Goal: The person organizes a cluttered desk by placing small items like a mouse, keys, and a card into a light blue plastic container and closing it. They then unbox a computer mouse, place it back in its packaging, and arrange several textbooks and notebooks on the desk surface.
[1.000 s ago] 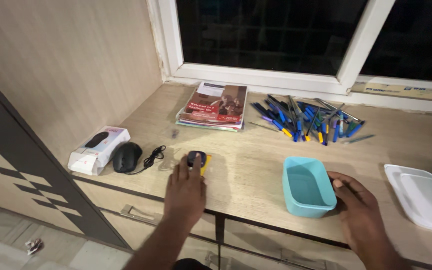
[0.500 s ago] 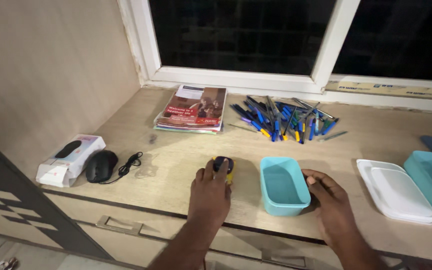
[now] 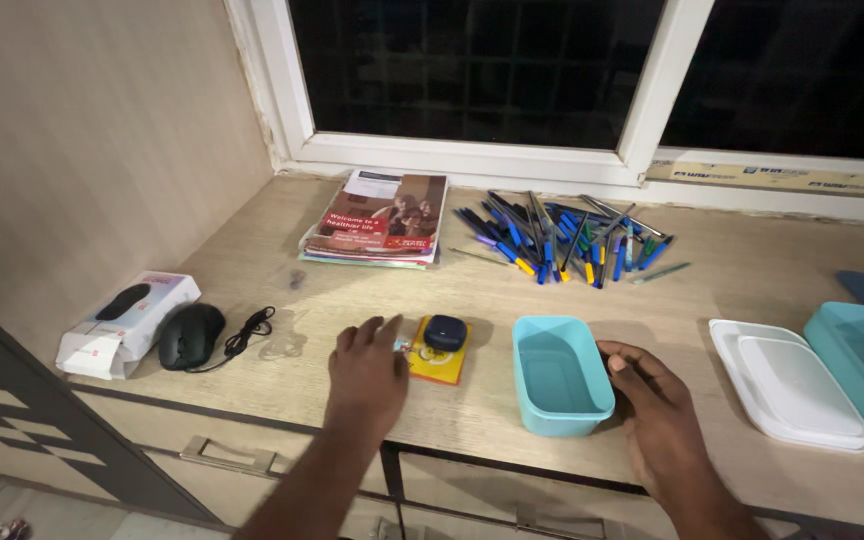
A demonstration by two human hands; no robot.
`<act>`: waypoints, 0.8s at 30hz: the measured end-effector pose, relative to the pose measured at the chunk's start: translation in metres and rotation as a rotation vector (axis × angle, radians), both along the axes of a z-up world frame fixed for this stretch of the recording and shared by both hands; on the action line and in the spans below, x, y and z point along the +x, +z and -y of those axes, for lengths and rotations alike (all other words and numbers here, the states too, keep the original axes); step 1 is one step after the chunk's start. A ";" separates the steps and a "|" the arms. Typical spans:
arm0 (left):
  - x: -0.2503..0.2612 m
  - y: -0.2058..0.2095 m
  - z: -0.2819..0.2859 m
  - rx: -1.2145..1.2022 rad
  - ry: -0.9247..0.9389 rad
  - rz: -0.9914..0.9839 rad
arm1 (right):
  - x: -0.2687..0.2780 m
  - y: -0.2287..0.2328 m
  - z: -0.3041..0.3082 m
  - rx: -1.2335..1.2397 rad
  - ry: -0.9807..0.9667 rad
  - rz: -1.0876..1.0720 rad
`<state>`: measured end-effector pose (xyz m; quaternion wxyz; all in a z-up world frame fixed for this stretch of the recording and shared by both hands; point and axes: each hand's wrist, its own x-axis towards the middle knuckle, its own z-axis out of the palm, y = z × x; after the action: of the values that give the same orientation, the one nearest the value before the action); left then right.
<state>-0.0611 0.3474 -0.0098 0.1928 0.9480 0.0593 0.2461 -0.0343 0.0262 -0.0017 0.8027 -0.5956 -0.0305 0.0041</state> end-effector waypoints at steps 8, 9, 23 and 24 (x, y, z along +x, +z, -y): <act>0.002 0.004 0.005 0.048 -0.114 0.048 | 0.001 -0.002 0.002 -0.009 -0.003 -0.009; 0.002 0.007 0.011 0.065 -0.156 0.045 | 0.002 -0.003 0.002 -0.020 -0.010 0.001; 0.032 0.019 0.007 0.074 -0.094 -0.053 | 0.001 0.001 0.002 -0.133 -0.040 -0.041; 0.033 0.018 0.003 0.080 -0.071 -0.040 | 0.001 0.001 0.001 -0.110 -0.034 -0.020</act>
<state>-0.0285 0.3446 0.0083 0.1621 0.9613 0.0195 0.2221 -0.0335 0.0249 -0.0008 0.7689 -0.6392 -0.0119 -0.0019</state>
